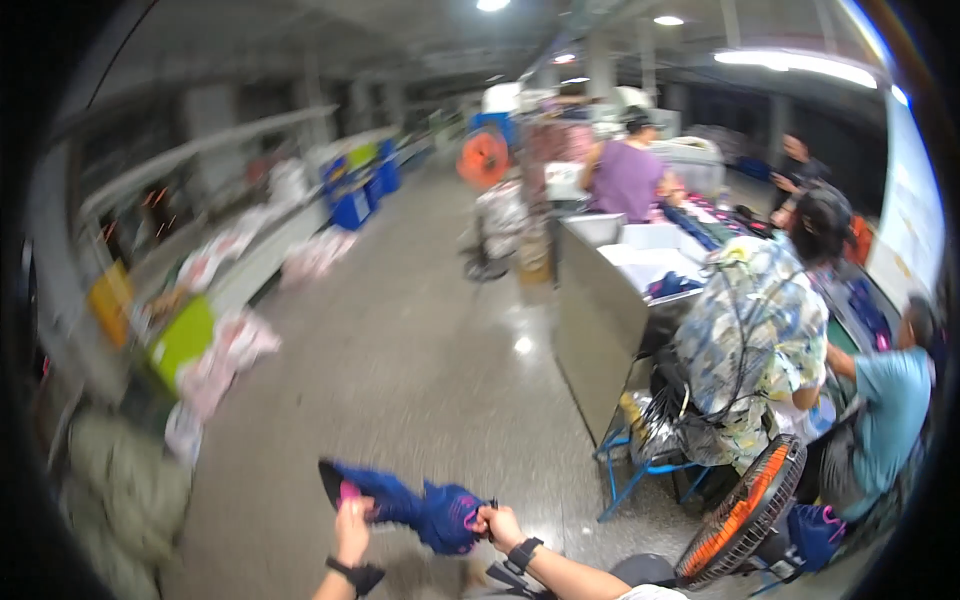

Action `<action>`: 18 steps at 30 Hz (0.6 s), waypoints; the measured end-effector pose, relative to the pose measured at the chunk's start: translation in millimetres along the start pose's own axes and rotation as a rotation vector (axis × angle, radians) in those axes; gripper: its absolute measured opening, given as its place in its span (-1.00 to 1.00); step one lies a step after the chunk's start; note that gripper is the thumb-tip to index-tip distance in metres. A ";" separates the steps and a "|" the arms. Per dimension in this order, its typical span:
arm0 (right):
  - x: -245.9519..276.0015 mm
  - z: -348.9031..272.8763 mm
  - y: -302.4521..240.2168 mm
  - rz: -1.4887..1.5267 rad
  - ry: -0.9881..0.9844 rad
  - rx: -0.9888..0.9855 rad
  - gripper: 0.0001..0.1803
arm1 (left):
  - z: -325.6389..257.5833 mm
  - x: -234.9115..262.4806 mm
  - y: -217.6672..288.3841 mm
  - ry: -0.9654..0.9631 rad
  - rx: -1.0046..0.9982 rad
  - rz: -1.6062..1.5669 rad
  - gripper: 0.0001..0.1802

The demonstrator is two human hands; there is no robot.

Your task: The recorder is organizing, bundling, and counting blue and pink shoe uppers, then logging the count in a notebook at a shoe manufacturing facility.

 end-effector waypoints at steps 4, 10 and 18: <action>36.2 81.2 -74.9 -0.010 0.197 0.093 -0.74 | 89.6 -75.0 -157.8 -0.236 0.725 -0.524 -0.89; 60.2 153.0 -228.5 0.061 0.213 0.163 -0.82 | 233.6 -204.2 -187.0 -0.531 1.047 -0.911 -0.85; 130.5 138.4 -536.6 0.123 0.305 0.936 -0.80 | 526.9 -444.5 80.4 -0.965 0.375 -1.280 -0.81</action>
Point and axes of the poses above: each hand's wrist, its own z-axis towards the middle knuckle, its own x-axis out of the back of the hand, y = z × x, the point moved 6 cm from there along z, towards the middle knuckle, and after that the axes turned 6 degrees about -x, right-handed, at the moved point
